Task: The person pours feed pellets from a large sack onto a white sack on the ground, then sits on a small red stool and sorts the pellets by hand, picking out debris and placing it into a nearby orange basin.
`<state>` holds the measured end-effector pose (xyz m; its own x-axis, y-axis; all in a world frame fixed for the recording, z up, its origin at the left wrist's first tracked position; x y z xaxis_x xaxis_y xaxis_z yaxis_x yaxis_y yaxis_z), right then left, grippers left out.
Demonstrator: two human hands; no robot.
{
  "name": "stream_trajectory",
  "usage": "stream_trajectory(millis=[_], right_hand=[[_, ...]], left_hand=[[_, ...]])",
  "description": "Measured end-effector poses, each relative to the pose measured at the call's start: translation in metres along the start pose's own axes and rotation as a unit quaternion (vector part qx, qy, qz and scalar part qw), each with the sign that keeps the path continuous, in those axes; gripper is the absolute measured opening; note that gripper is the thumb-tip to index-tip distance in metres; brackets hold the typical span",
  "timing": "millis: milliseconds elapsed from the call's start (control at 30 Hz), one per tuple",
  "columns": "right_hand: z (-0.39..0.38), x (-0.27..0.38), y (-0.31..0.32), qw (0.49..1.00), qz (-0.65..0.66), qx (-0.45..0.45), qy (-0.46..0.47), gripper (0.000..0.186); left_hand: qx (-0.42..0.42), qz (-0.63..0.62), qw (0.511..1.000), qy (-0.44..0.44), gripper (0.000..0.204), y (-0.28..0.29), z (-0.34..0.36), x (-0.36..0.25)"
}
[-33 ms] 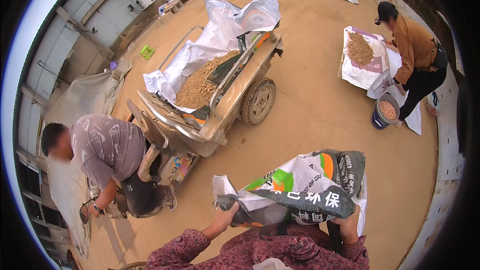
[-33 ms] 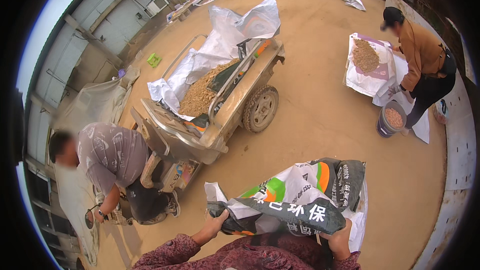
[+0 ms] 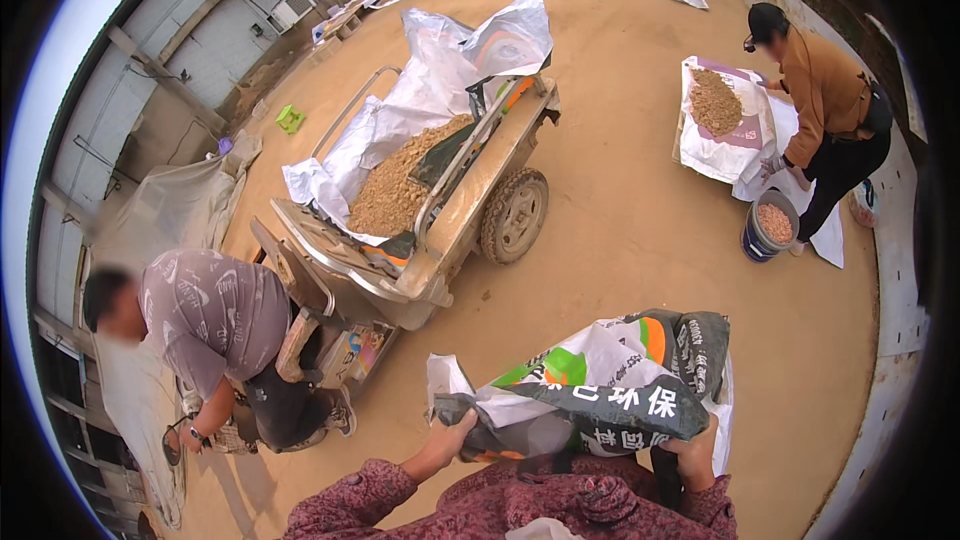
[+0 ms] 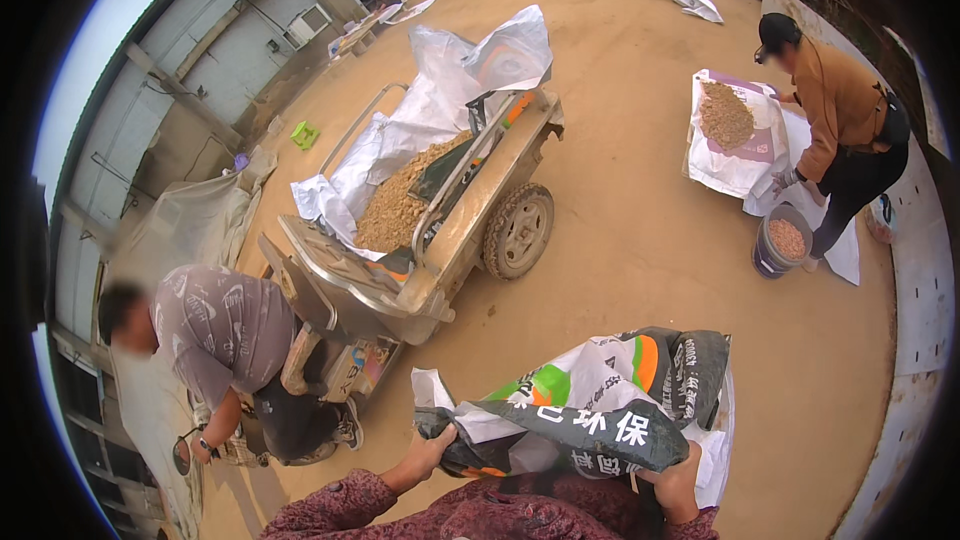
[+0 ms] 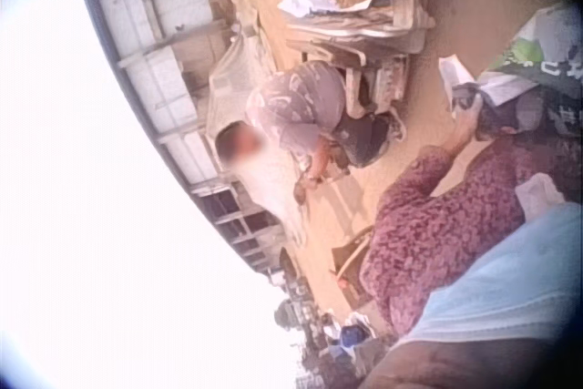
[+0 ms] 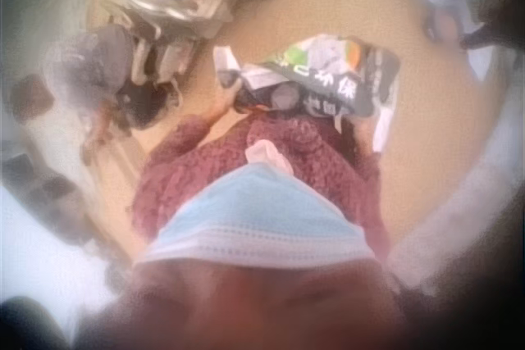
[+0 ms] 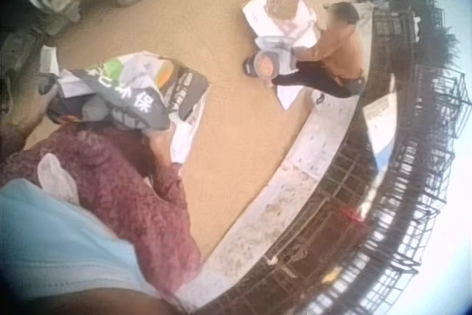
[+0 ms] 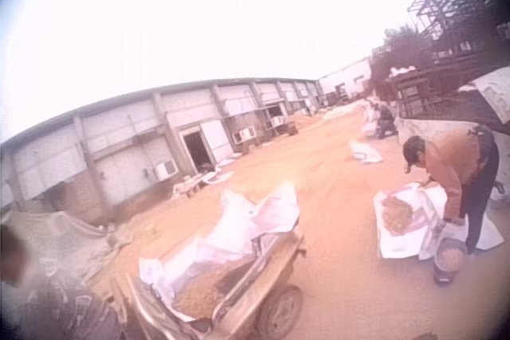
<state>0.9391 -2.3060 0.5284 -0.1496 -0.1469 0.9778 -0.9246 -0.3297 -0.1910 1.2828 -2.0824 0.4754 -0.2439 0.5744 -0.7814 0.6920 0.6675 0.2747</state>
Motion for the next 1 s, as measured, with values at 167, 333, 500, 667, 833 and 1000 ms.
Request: stream_trajectory(millis=[167,333,500,667,833,1000], right_hand=[[0.129,0.019,-0.084,0.975,0.069,0.191,0.093,0.031],[0.216,0.071,-0.168,0.866,0.028,0.459,0.199,0.055],[0.280,0.136,-0.185,0.832,-0.155,0.461,0.268,0.051],[0.292,0.172,-0.149,0.855,-0.346,0.272,0.274,0.048],[0.280,0.194,-0.151,0.813,-0.538,0.067,0.212,0.045],[0.289,0.222,-0.194,0.747,-0.641,-0.057,0.165,0.042]], left_hand=[[-0.052,0.041,0.995,-0.076,0.029,-0.002,0.067,-0.128],[-0.037,0.135,0.985,-0.097,0.026,0.037,0.062,-0.282],[-0.060,0.185,0.972,-0.132,0.029,0.067,0.041,-0.433],[0.052,0.229,0.954,-0.186,0.024,0.081,0.074,-0.506],[0.162,0.374,0.895,-0.181,0.023,0.113,0.150,-0.528],[0.306,0.359,0.849,-0.239,0.028,0.136,0.200,-0.576]])
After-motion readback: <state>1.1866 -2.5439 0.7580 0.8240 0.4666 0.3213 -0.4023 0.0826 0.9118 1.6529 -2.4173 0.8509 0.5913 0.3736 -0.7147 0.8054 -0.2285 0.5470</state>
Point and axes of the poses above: each hand's wrist, its own z-axis towards the middle knuckle, its own y-axis out of the back of the hand, x = y × z, the point moved 5 cm from there along z, towards the middle knuckle, and after that the axes turned 10 degrees about y, right-handed, at the moved point
